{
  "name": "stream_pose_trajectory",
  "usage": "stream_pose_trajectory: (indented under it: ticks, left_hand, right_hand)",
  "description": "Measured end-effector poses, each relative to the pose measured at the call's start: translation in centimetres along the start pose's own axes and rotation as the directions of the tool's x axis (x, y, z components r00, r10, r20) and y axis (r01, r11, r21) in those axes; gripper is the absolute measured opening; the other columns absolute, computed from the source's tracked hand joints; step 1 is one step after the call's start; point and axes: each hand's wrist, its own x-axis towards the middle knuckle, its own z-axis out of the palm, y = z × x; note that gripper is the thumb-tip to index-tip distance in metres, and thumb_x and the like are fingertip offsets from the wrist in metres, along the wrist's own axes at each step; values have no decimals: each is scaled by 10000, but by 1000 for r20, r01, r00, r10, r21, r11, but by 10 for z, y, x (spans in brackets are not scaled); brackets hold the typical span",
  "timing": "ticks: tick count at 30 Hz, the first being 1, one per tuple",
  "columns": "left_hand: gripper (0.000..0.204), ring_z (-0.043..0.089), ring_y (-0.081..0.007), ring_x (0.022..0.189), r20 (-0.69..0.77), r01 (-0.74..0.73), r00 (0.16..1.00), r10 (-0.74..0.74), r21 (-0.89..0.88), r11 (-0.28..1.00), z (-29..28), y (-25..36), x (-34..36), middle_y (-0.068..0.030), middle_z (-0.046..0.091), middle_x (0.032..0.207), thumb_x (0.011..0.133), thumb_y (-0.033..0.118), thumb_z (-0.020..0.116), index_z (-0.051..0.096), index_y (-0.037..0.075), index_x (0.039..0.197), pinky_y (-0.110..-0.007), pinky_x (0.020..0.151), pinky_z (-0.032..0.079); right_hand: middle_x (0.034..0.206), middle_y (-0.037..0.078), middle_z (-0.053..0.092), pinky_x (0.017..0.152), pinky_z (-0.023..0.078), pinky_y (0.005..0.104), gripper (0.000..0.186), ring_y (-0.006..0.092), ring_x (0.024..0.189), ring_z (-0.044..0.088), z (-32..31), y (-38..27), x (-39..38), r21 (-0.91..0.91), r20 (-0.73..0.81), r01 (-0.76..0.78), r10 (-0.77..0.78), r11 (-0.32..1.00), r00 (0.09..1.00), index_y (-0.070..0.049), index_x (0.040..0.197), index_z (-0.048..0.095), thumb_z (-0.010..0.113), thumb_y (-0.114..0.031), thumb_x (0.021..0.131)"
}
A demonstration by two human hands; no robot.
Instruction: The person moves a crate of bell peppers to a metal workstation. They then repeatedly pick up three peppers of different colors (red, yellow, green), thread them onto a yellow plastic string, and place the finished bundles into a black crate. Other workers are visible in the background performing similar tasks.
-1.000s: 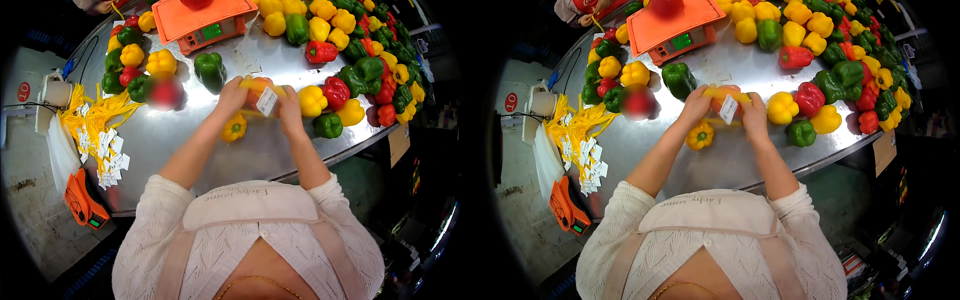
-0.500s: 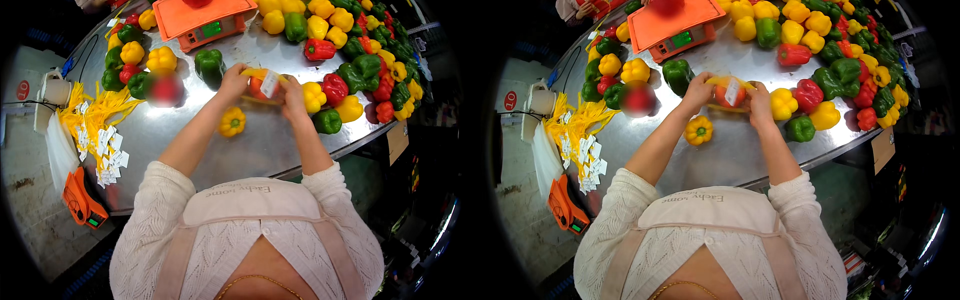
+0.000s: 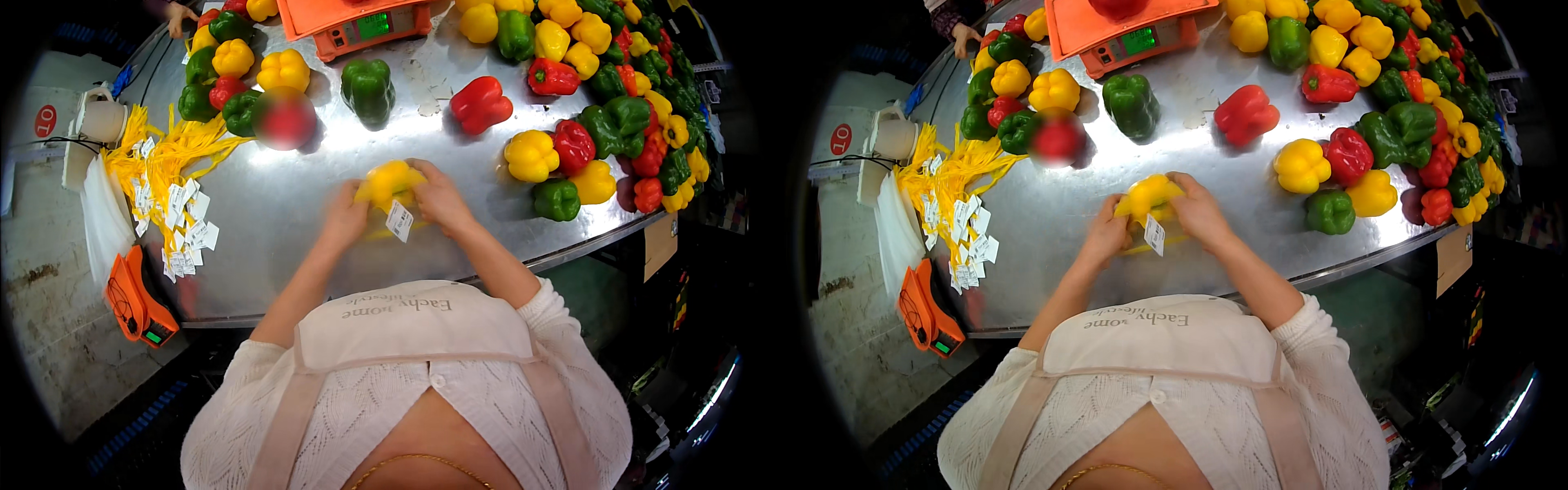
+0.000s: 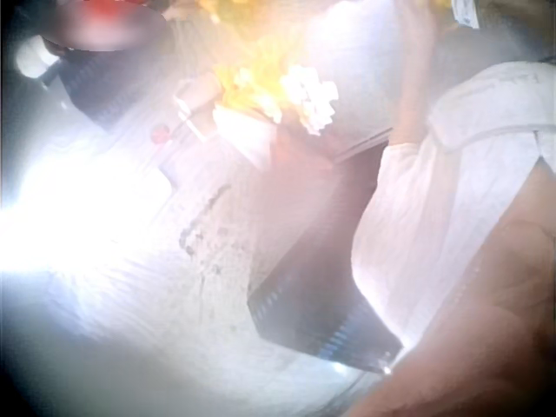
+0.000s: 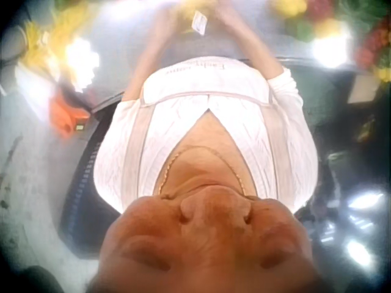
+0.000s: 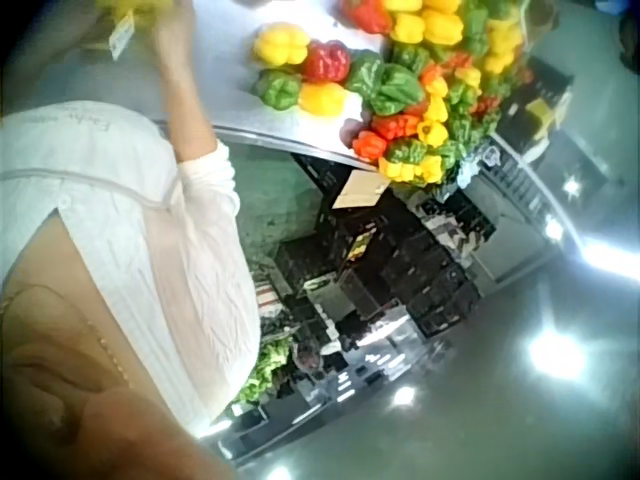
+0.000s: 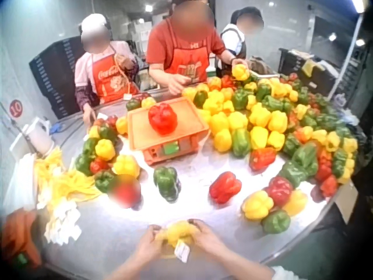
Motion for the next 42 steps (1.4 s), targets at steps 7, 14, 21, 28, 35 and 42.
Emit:
stream_pose_trajectory:
  ticks: [7, 14, 21, 28, 35, 42]
  left_hand:
    - [360, 558, -162, 679, 94, -40, 993, 72, -303, 952, 2, 19, -2, -73, 572, 895, 954, 138, 512, 472, 106, 1310, -290, 576, 445]
    - [657, 591, -290, 1056, 4, -588, 738, 675, 494, 640, 16, 7, 4, -153, 485, 1308, 722, -84, 641, 493, 141, 1322, -344, 800, 512]
    - [497, 579, -272, 1119, -77, -636, 694, 715, 399, 660, 11, 70, -13, -138, 493, 1339, 756, -86, 613, 576, 71, 1226, -292, 739, 505]
    - [385, 581, -350, 1104, 205, -659, 715, 669, 517, 546, 75, 187, 112, -200, 621, 1133, 827, 102, 640, 589, 32, 1203, -387, 941, 464]
    - [385, 655, -378, 925, 369, -414, 895, 252, 473, 778, 129, 173, 212, -219, 683, 998, 870, 240, 571, 591, 31, 1193, -418, 823, 515]
    - [268, 554, -121, 593, 348, -326, 899, 267, 124, 937, 80, 163, 135, -44, 618, 811, 955, 298, 534, 551, 82, 1113, -270, 522, 446]
  right_hand:
    - [902, 62, 599, 599, 453, 266, 491, 136, 681, 539, -15, -5, -14, 51, 55, -88, 85, 995, 995, -112, 1327, 485, 469, -12, 847]
    - [792, 28, 541, 509, 386, 251, 581, 83, 559, 447, -14, 3, -2, -99, -74, 88, -95, 991, 993, -136, 1388, 421, 445, 36, 834]
    - [765, 12, 518, 460, 331, 229, 575, 67, 524, 409, -22, -35, -26, 302, -162, 144, -98, 942, 982, -133, 1422, 382, 441, 37, 877]
    - [884, 53, 618, 497, 486, 278, 375, 148, 641, 615, -72, -96, 31, 510, -634, 491, -77, 707, 770, -53, 1342, 428, 452, -129, 976]
    - [984, 77, 648, 620, 556, 330, 318, 207, 770, 673, -118, -46, 87, 651, -457, 271, 80, 709, 886, -67, 1173, 561, 434, -302, 1000]
    - [1039, 60, 613, 699, 533, 285, 297, 157, 877, 639, -80, -41, 44, 546, -440, 356, -101, 758, 892, -86, 1244, 498, 500, -247, 995]
